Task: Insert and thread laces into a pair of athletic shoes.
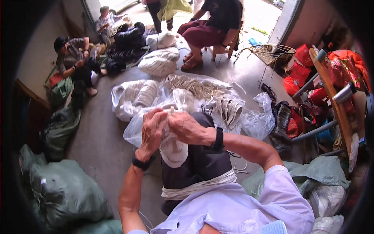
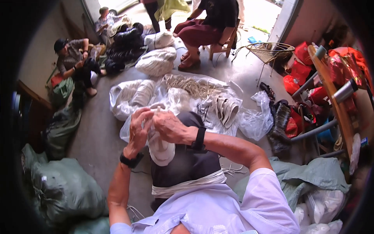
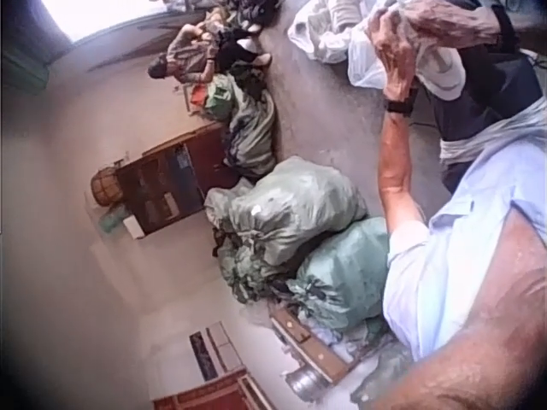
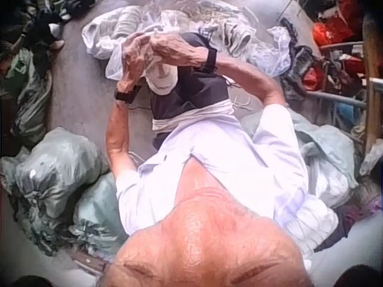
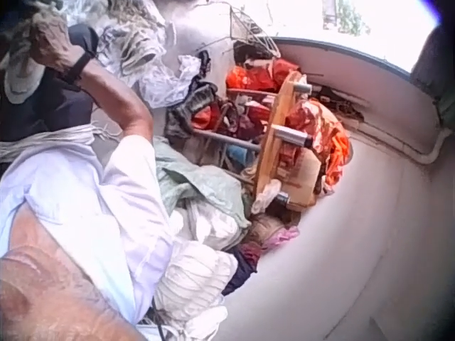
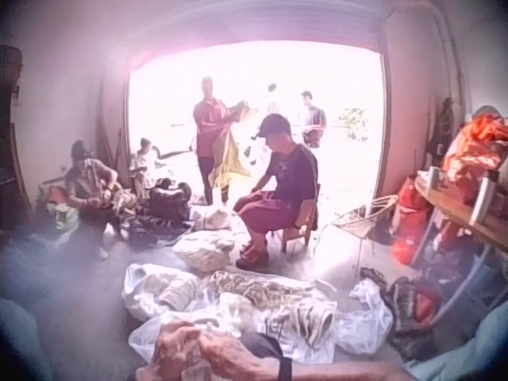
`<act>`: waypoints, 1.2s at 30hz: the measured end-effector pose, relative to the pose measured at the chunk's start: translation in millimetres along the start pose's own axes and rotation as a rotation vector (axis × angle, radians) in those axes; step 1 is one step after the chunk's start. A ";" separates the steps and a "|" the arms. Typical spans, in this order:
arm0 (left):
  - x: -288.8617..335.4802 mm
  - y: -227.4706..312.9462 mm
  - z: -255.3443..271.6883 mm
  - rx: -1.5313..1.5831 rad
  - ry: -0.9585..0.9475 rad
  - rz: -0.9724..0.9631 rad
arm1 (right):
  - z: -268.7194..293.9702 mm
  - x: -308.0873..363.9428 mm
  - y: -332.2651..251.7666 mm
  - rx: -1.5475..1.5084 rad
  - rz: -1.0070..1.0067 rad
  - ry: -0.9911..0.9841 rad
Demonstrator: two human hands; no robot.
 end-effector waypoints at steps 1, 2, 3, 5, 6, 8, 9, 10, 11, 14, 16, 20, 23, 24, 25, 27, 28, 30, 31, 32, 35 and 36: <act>-1.1 -3.7 -0.4 0.013 -0.011 0.005 | 5.7 -1.0 1.1 -0.024 0.043 0.037; -0.1 -6.3 -0.3 0.014 -0.012 0.003 | 10.0 -0.3 2.2 0.003 0.015 0.002; 0.7 -8.3 -0.4 0.053 -0.016 0.028 | 19.0 3.0 1.1 0.038 0.093 0.066; 1.5 -10.9 1.4 0.093 -0.020 0.041 | 35.9 7.6 4.3 0.083 0.012 0.047; 1.5 -11.4 2.7 0.109 -0.021 0.042 | 47.8 8.7 8.0 0.106 0.045 0.063; 1.4 -11.9 4.8 0.134 -0.036 0.061 | 70.8 15.0 18.8 0.124 0.032 0.125; 0.8 -11.3 5.1 0.131 -0.038 0.058 | 83.6 18.3 28.0 0.122 0.014 0.122; 0.3 -10.9 5.5 0.123 -0.043 0.066 | 93.3 23.0 37.1 0.165 -0.057 0.134; -0.1 -10.2 5.9 0.129 -0.056 0.093 | 105.5 28.1 47.0 0.172 -0.098 0.178; -0.2 -6.2 7.6 0.278 -0.013 0.203 | 135.9 44.2 75.7 0.228 -0.248 0.234; 0.1 1.6 10.5 0.171 -0.073 0.048 | 146.3 52.5 91.7 0.142 -0.373 0.232; 9.5 19.8 2.6 -0.115 -0.170 -0.104 | 137.9 62.4 99.2 0.118 -0.305 0.233; 8.9 20.4 1.8 -0.120 -0.201 -0.094 | 123.7 62.6 97.3 0.037 -0.331 0.247; 6.4 18.7 2.6 -0.120 -0.194 -0.100 | 121.5 61.6 96.3 0.013 -0.335 0.263; 5.9 16.9 3.4 -0.104 -0.219 -0.083 | 119.6 61.4 94.9 0.002 -0.342 0.256; 4.5 14.6 5.4 -0.091 -0.242 -0.114 | 119.1 61.2 91.9 -0.007 -0.362 0.255; 4.1 13.7 6.3 -0.092 -0.242 -0.141 | 119.6 61.3 90.6 -0.036 -0.368 0.249; 2.6 11.5 6.6 -0.099 -0.268 -0.127 | 119.7 62.5 88.8 -0.053 -0.400 0.231; 2.8 11.3 6.6 -0.108 -0.277 -0.127 | 119.7 64.1 88.4 -0.078 -0.395 0.228; 2.6 10.9 6.9 -0.093 -0.286 -0.117 | 119.9 65.0 89.3 -0.068 -0.392 0.236; 0.7 11.3 9.6 -0.086 -0.298 -0.131 | 122.9 70.1 98.1 -0.001 -0.362 0.279; -0.1 11.6 11.2 -0.095 -0.298 -0.150 | 126.3 71.0 105.6 0.044 -0.368 0.278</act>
Point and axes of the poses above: each hand's wrist, its own x-axis away from the middle knuckle, its own z-axis out of the back of the hand, y = z × x, the point moved 2 cm from there along -x, towards the middle knuckle, and after that the axes turned 4 degrees about -z, right-handed, at the moved point
